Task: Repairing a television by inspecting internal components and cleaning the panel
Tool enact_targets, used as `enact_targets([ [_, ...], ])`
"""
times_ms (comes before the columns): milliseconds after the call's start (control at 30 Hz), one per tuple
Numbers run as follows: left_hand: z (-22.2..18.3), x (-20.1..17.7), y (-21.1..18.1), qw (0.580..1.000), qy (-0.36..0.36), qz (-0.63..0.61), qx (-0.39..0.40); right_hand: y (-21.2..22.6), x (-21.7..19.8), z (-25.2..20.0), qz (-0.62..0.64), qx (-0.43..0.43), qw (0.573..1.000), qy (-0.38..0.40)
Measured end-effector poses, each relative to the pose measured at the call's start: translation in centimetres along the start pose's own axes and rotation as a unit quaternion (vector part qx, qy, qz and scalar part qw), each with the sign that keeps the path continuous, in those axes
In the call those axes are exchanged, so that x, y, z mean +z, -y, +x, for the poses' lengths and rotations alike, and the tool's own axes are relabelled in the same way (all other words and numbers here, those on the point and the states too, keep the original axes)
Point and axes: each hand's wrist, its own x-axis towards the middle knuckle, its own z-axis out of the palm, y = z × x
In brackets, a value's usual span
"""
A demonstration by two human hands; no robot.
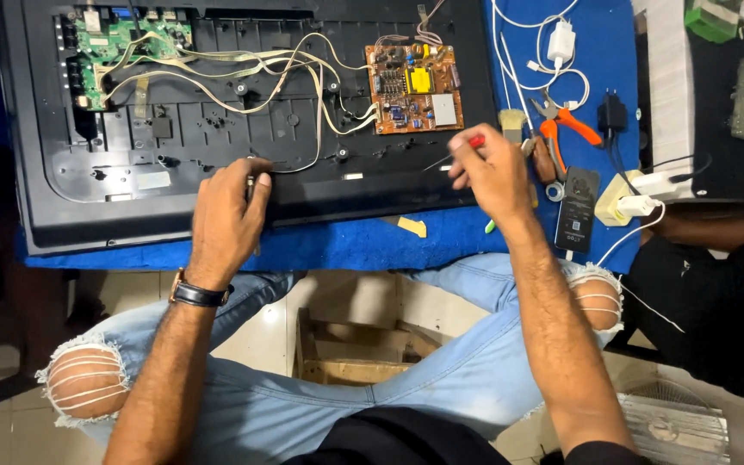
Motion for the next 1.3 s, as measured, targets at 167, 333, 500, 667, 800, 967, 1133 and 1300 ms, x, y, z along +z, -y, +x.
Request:
enact_targets([
  [167,0.1,0.3,0.7,1.0,0.007,0.023,0.014,1.7,0.0,-0.5,0.13,-0.035,0.991,0.011],
  [333,0.1,0.6,1.2,0.999,0.013,0.045,0.018,1.9,0.9,-0.5,0.007,-0.106,0.993,-0.044],
  [500,0.2,0.3,0.6,0.998,0.018,0.057,0.015,2.3,1.8,-1.2,0.062,-0.112,0.991,0.023],
  [667,0.2,0.3,0.7,0.996,0.022,0.076,0.033,3.0,1.1,-1.1,0.111,-0.091,0.99,0.006],
  [800,0.3,0.5,0.8,0.996,0.019,0.076,0.033,2.5,1.3,-0.7,0.118,-0.104,0.988,-0.002],
  [967,0.2,0.6,0.9,0.995,0.023,0.094,0.036,2.9,1.2,-0.8,0.113,-0.11,0.987,-0.006],
  [1133,0.1,0.4,0.5,0.995,0.023,0.088,0.04,3.2,1.2,-0.7,0.114,-0.111,0.987,-0.01],
  [1300,0.1,0.3,0.3,0.995,0.022,0.092,0.042,3.2,1.6,-0.4,0.112,-0.11,0.988,-0.01],
])
